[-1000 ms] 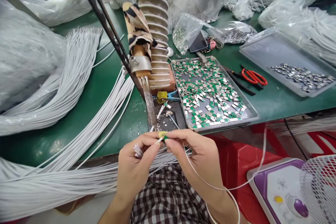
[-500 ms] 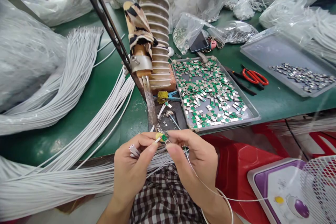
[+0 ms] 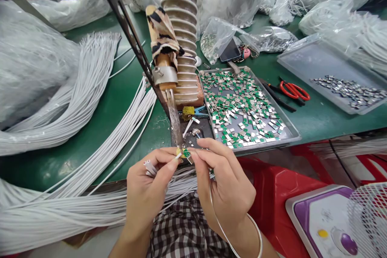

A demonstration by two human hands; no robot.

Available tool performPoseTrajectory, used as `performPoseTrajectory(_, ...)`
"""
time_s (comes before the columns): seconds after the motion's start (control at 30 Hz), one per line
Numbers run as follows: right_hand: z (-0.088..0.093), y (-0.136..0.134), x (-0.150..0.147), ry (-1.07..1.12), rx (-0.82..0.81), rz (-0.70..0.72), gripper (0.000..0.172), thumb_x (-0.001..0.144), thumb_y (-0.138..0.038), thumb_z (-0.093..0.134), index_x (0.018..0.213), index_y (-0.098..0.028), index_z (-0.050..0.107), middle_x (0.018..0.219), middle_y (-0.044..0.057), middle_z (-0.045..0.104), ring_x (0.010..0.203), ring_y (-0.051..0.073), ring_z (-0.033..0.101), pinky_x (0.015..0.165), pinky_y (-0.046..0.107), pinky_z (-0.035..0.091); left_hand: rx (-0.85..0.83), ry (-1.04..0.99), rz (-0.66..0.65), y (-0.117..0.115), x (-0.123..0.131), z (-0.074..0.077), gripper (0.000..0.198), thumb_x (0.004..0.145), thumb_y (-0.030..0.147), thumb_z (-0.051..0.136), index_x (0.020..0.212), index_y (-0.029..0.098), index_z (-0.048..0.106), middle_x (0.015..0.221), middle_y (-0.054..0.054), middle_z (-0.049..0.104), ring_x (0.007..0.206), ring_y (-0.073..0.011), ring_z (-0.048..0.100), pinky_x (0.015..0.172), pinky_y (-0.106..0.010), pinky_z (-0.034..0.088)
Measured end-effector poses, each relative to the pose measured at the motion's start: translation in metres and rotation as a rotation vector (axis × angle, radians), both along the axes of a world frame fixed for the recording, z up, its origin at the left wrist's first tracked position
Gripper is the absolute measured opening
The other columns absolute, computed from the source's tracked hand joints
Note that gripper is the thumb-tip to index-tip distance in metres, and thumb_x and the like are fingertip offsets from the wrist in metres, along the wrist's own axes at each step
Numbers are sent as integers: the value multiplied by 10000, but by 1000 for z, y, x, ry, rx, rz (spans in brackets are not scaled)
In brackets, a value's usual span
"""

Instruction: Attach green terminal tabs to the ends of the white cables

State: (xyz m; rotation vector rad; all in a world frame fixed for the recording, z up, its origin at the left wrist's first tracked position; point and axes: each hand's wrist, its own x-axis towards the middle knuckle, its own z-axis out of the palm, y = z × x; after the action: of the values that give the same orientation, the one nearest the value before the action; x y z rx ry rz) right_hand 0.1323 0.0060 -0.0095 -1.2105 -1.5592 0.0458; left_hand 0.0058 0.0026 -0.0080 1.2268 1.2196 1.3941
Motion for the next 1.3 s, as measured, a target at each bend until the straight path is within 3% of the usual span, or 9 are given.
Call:
performPoseTrajectory(0.2, 7, -1, -1, -65, 19, -10, 176, 825, -44, 687, 910, -198, 689, 952, -3, 743, 821, 117, 704, 798, 223, 600, 2, -36, 2, 1, 0, 3, 207, 861, 99, 598, 687, 185, 669, 884, -9, 784, 731, -119, 705, 649, -185, 520)
performPoseTrajectory(0.47, -2, -9, 4, 175, -111, 165, 198, 884, -54, 561, 991, -205, 630, 920, 13, 715, 881, 154, 694, 784, 277, 574, -23, -12, -16, -7, -3, -2, 207, 869, 91, 589, 710, 189, 677, 877, -20, 768, 806, -141, 700, 731, -216, 519)
performPoseTrajectory(0.57, -3, -7, 8, 153, -200, 155, 184, 944, -117, 479, 847, -210, 605, 712, -31, 625, 666, 98, 616, 628, 225, 505, 15, 40, -24, -6, -4, -6, 190, 867, 84, 596, 739, 203, 671, 894, -7, 736, 844, -132, 674, 738, -207, 496)
performPoseTrajectory(0.67, -1, -2, 9, 72, -331, 151, 182, 936, -176, 556, 763, -207, 604, 634, -55, 570, 552, 63, 507, 546, 200, 433, 26, 130, -85, -4, -5, -7, 158, 841, 85, 623, 760, 208, 680, 936, -11, 657, 824, -123, 630, 661, -197, 454)
performPoseTrajectory(0.83, -2, 0, 8, 72, -314, 221, 130, 922, -133, 578, 883, -221, 666, 760, -41, 685, 636, 66, 614, 622, 178, 507, -67, 51, -197, 2, -8, -4, 217, 848, 68, 560, 675, 187, 614, 784, 9, 647, 715, -111, 574, 656, -211, 425)
performPoseTrajectory(1.13, -10, -11, 3, 185, -196, 23, 326, 865, -115, 656, 1120, -316, 686, 869, -45, 773, 712, 143, 741, 656, 244, 614, -108, -84, -134, 4, -10, -3, 203, 820, 85, 590, 646, 186, 618, 789, 13, 630, 715, -109, 557, 633, -209, 418)
performPoseTrajectory(1.3, -8, -6, 2, 188, -122, 87, 279, 848, -65, 642, 998, -287, 718, 941, -15, 759, 856, 183, 727, 763, 322, 613, -97, -121, -127, 7, -8, -4, 200, 801, 78, 594, 632, 183, 615, 759, 11, 623, 693, -114, 560, 628, -218, 428)
